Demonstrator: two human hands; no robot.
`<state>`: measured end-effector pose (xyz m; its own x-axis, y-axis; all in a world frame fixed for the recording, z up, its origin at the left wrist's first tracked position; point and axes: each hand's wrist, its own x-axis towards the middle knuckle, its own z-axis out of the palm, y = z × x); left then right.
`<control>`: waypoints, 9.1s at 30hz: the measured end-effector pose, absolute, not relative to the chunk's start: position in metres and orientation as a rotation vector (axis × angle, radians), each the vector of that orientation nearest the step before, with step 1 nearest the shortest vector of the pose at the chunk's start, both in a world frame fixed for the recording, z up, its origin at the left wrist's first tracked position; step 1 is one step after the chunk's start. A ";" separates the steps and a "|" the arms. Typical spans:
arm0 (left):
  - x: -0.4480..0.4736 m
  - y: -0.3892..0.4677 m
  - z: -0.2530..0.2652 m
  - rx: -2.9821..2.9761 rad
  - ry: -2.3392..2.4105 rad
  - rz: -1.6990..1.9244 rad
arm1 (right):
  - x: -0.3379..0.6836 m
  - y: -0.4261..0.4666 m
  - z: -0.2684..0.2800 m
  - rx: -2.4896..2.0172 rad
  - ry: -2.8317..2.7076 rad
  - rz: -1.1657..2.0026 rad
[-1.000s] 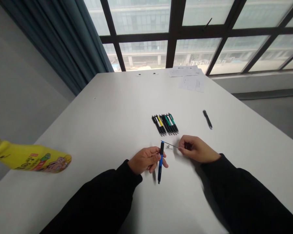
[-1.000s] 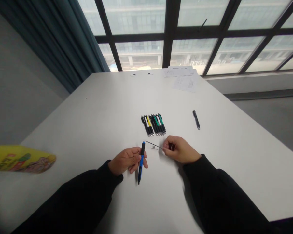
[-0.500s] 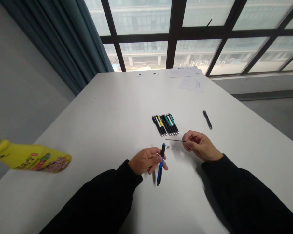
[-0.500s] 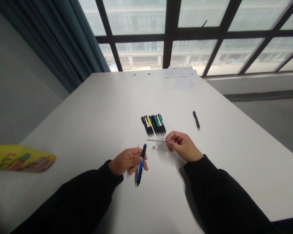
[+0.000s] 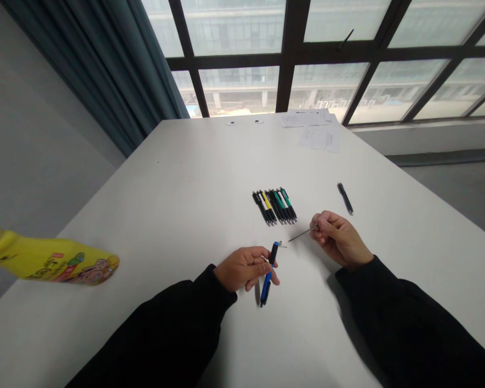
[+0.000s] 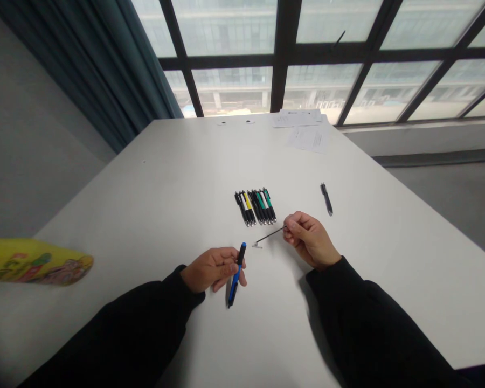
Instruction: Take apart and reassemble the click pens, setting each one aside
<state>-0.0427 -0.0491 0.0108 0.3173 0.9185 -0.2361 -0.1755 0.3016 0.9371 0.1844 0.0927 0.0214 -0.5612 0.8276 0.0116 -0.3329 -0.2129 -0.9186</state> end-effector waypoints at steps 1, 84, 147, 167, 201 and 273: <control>-0.043 -0.049 0.011 0.978 0.961 0.887 | 0.184 0.093 0.022 -0.643 -1.242 1.865; -0.037 -0.048 0.008 0.993 0.933 0.949 | 0.167 0.073 0.010 -0.657 -2.626 0.801; -0.036 -0.053 0.008 1.040 1.055 0.835 | 0.170 0.073 0.012 -0.661 -1.792 1.909; -0.036 -0.053 0.009 1.043 1.048 0.853 | 0.170 0.071 0.008 -0.648 -1.950 1.756; -0.037 -0.052 0.008 1.025 1.039 0.838 | 0.171 0.073 0.010 -0.675 -1.744 1.960; -0.040 -0.053 0.009 1.210 1.133 0.730 | 0.173 0.065 0.023 -0.627 -2.315 1.621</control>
